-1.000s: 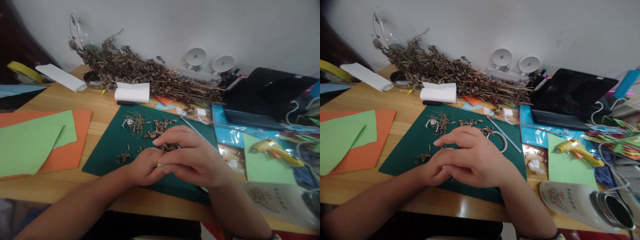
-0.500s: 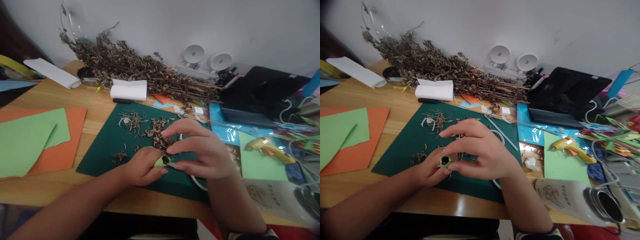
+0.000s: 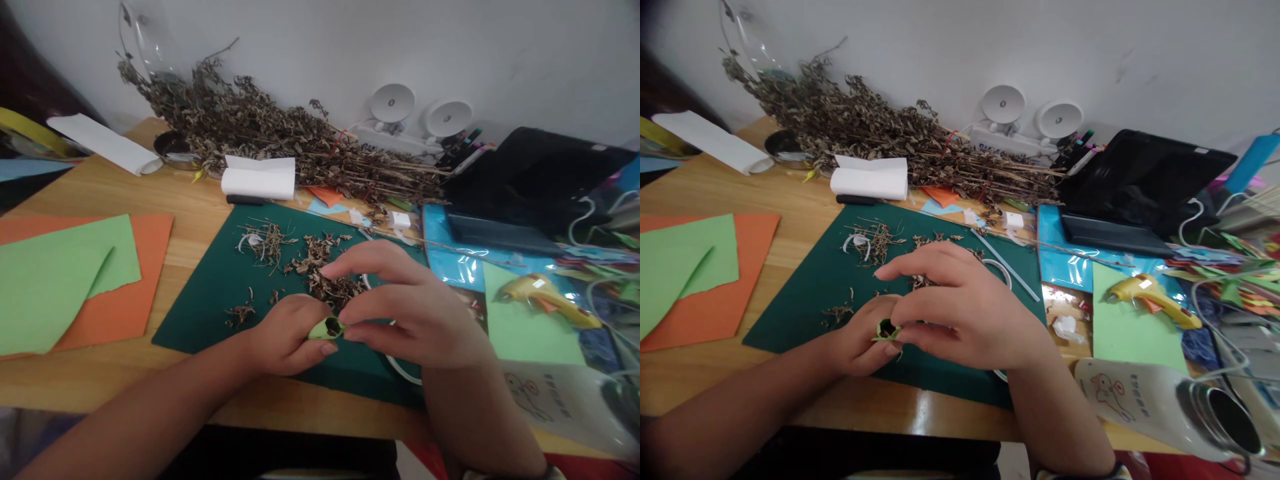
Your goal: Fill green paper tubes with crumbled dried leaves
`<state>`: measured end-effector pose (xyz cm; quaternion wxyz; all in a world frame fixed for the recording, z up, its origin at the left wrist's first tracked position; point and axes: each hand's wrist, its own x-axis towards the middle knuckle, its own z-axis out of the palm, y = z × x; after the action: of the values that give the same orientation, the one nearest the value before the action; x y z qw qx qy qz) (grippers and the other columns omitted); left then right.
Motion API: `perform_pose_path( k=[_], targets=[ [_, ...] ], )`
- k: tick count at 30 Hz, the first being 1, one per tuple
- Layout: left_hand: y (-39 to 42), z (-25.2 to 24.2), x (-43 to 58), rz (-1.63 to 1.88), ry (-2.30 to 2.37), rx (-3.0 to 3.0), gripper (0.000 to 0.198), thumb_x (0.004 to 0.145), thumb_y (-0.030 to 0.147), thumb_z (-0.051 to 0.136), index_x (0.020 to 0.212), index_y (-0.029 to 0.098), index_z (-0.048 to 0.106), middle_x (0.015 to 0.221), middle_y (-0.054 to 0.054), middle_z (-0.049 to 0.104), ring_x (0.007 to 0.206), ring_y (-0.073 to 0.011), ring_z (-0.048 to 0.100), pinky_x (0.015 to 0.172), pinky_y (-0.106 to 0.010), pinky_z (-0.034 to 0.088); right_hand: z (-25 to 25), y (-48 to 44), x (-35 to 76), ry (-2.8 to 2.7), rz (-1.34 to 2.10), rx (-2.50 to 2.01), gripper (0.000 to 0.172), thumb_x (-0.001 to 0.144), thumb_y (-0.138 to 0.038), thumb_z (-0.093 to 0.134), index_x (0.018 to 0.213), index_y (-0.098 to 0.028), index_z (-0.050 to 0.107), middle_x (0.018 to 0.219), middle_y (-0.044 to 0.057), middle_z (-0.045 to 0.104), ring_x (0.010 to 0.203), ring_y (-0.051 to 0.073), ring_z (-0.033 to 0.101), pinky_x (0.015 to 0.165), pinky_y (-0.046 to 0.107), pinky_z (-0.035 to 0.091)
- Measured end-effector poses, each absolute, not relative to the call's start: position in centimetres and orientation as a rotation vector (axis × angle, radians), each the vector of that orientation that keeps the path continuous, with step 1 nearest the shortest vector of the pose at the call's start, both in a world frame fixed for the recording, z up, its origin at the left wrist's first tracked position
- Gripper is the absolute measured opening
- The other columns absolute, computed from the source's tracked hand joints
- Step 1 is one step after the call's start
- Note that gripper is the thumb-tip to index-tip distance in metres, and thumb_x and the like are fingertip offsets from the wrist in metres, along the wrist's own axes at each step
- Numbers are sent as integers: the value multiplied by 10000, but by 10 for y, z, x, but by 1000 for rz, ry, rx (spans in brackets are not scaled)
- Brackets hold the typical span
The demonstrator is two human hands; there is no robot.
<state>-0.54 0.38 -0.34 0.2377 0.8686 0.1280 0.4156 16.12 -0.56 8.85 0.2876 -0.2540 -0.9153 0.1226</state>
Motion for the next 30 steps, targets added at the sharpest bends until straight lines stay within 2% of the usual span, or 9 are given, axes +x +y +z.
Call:
perform_pose_path(
  k=[7, 13, 20, 30],
  targets=[
    [1, 1, -6, 1184, 393, 2463, 342, 862, 375, 171, 735, 165, 409, 562, -27, 523, 533, -139, 513, 499, -262, 395, 88, -11, 156, -2500, 289, -665, 67, 765, -234, 521, 755, -190, 572, 1109, 52, 492, 1011, 155, 450, 908, 360, 355],
    [3, -1, -5, 1114, 339, 2355, 334, 851, 402, 194, 709, 173, 391, 563, -30, 516, 524, -139, 496, 496, -269, 385, 93, -13, 158, -2400, 178, -614, 93, 762, -238, 500, 728, -169, 553, 1043, 60, 517, 957, 153, 477, 860, 345, 390],
    [2, -3, -6, 1089, 325, 2289, 292, 842, 399, 234, 689, 184, 359, 533, -5, 462, 493, -129, 434, 479, -261, 355, 93, -9, 164, -2467, 252, -724, 17, 732, -190, 542, 722, -185, 555, 1055, 52, 510, 982, 141, 465, 879, 321, 363],
    [3, 0, -5, 1121, 329, 2304, 297, 846, 395, 219, 683, 189, 358, 525, 2, 454, 495, -128, 455, 477, -252, 374, 88, -7, 162, -2487, 336, -686, 45, 761, -177, 511, 731, -189, 543, 1058, 53, 516, 975, 130, 477, 906, 345, 345]
  ],
)
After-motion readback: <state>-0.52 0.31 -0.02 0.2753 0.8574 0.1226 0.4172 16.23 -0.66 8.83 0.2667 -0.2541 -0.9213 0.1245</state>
